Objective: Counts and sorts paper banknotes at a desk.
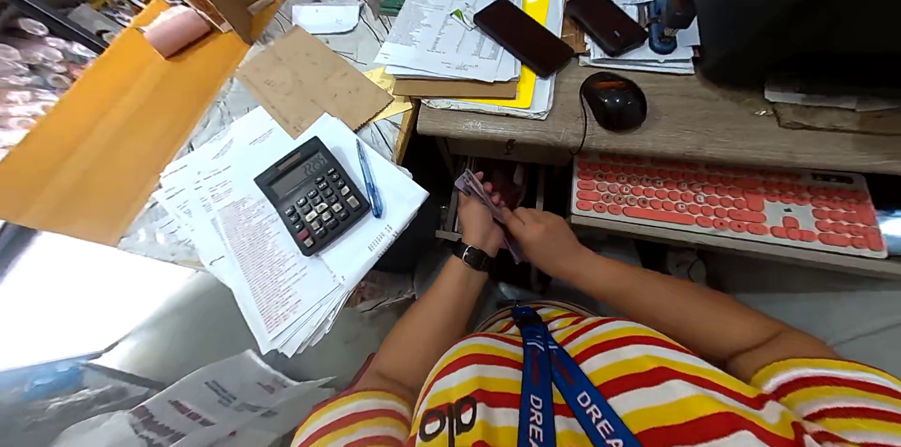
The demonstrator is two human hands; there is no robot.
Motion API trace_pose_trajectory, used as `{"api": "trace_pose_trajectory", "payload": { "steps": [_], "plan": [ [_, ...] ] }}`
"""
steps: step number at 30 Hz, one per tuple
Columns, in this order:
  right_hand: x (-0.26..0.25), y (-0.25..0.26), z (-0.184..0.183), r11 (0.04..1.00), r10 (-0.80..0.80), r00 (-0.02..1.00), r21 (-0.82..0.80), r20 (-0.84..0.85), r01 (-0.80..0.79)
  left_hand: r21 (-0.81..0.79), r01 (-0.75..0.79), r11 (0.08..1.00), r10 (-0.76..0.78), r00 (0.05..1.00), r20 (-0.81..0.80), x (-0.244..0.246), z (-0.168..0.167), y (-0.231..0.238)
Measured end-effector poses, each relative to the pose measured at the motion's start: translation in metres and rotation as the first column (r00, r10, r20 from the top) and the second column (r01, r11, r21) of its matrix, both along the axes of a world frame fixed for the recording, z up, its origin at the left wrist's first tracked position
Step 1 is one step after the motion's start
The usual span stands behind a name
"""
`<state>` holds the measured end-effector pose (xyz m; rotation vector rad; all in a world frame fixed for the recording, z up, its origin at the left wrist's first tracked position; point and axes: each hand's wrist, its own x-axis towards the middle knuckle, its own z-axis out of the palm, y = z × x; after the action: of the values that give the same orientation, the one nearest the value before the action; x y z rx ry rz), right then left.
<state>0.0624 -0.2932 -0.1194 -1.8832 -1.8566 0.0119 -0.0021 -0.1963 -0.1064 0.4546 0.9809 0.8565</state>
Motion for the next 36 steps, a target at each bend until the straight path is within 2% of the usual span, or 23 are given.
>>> {"api": "trace_pose_trajectory", "payload": {
  "steps": [2,5,7,9,10,13,15,19,24,27,29,31,32,34,36],
  "plan": [
    [0.007,0.005,0.012,0.996,0.059,0.998,-0.068,0.007,-0.059,-0.007,-0.035,0.999,0.035,0.999,0.003,0.003,0.005,0.002],
    [0.045,0.027,0.058,0.961,0.035,0.974,-0.261,-0.223,-0.095,0.062,-0.033,0.998,0.025,0.993,0.118,-0.004,0.028,0.008],
    [0.082,0.056,0.086,0.986,0.011,0.941,-0.156,-0.337,-0.067,0.127,0.046,0.991,-0.072,0.975,0.21,-0.013,0.044,0.014],
    [0.115,0.095,0.105,0.999,-0.033,0.909,-0.026,-0.416,0.024,0.231,0.11,0.967,-0.156,0.97,0.188,-0.013,0.053,0.016],
    [0.126,0.116,0.114,0.998,-0.07,0.882,-0.033,-0.466,0.061,0.299,0.115,0.947,-0.166,0.974,0.151,-0.008,0.056,0.018],
    [0.138,0.166,0.132,0.974,-0.212,0.788,-0.189,-0.579,0.124,0.534,0.154,0.831,-0.174,0.985,-0.014,0.018,0.061,0.039],
    [0.138,0.187,0.131,0.959,-0.271,0.709,-0.248,-0.651,0.139,0.641,0.154,0.752,-0.165,0.985,-0.043,0.038,0.066,0.061],
    [0.138,0.199,0.125,0.944,-0.323,0.562,-0.305,-0.762,0.128,0.636,0.282,0.719,-0.259,0.957,-0.132,0.052,0.083,0.089],
    [0.148,0.191,0.118,0.954,-0.26,0.531,-0.3,-0.806,0.011,0.523,0.3,0.798,-0.189,0.948,-0.255,0.067,0.091,0.136],
    [0.154,0.189,0.118,0.955,-0.249,0.573,-0.295,-0.781,0.013,0.546,0.353,0.76,-0.154,0.914,-0.377,0.076,0.092,0.161],
    [0.162,0.193,0.118,0.96,-0.245,0.71,-0.266,-0.661,0.084,0.576,0.43,0.695,-0.111,0.856,-0.505,0.081,0.09,0.176],
    [0.17,0.195,0.121,0.948,-0.301,0.847,-0.235,-0.437,0.215,0.563,0.52,0.643,-0.042,0.758,-0.651,0.083,0.09,0.19],
    [0.174,0.195,0.121,0.932,-0.337,0.884,-0.248,-0.325,0.264,0.536,0.57,0.623,-0.018,0.695,-0.718,0.083,0.09,0.193],
    [0.182,0.199,0.112,0.885,-0.381,0.911,-0.347,-0.16,0.309,0.464,0.655,0.597,0.011,0.571,-0.821,0.081,0.093,0.198],
    [0.186,0.202,0.103,0.846,-0.395,0.912,-0.432,-0.113,0.313,0.405,0.704,0.583,0.036,0.476,-0.879,0.08,0.093,0.2]
  ]
}}
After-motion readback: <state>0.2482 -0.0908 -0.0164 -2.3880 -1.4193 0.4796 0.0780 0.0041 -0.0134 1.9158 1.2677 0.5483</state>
